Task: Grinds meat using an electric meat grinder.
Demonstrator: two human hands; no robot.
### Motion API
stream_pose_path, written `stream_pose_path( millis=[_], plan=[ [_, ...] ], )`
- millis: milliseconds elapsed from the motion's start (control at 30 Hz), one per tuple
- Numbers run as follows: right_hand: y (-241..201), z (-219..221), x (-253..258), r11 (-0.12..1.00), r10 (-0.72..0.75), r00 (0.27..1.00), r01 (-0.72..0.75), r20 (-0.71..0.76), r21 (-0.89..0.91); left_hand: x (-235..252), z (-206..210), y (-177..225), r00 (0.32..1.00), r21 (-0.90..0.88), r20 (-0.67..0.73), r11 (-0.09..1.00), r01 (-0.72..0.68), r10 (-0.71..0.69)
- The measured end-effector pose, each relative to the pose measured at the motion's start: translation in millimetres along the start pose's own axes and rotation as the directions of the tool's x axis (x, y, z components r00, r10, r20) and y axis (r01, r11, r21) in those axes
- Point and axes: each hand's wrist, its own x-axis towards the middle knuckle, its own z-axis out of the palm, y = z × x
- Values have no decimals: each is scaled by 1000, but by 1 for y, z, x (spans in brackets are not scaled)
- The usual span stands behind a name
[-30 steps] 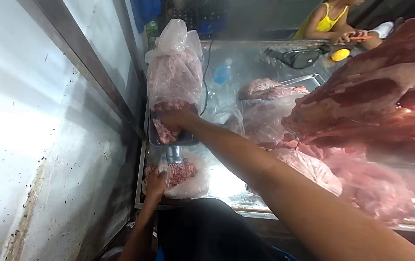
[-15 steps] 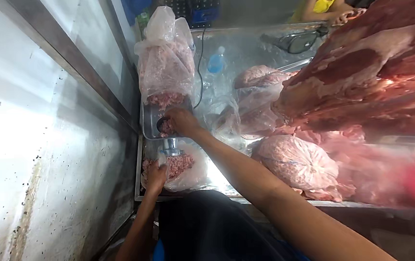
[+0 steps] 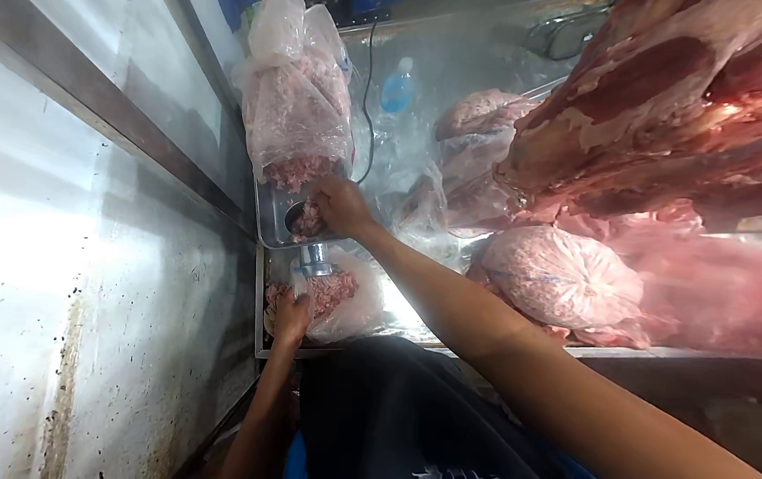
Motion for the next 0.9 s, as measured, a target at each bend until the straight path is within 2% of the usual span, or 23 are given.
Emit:
stream_pose_path(
  millis=[167, 300, 367, 533, 733, 900],
  plan=[
    [-1, -2, 2, 1000, 12, 999, -11, 42, -12, 2, 3, 0, 999, -69, -38, 998, 1, -4],
    [0, -1, 2, 999, 26, 998, -25, 58, -21, 6, -2, 0, 985, -393, -154, 920, 15, -82],
    [0, -1, 2, 1000, 18, 998, -17, 65, -13, 8, -8, 2, 978, -484, -172, 875, 18, -115],
    [3, 0, 4, 999, 27, 999, -29, 37, 39, 8, -6, -1, 981, -487, -161, 873, 16, -108],
    [8, 4, 5, 995, -30, 998, 35, -59, 89, 10, 4, -3, 986, -478, -142, 878, 11, -90],
    [7, 5, 5, 998, -9, 999, 11, -32, 62, 12, 6, -5, 990, -454, -125, 891, 8, -73]
  ],
)
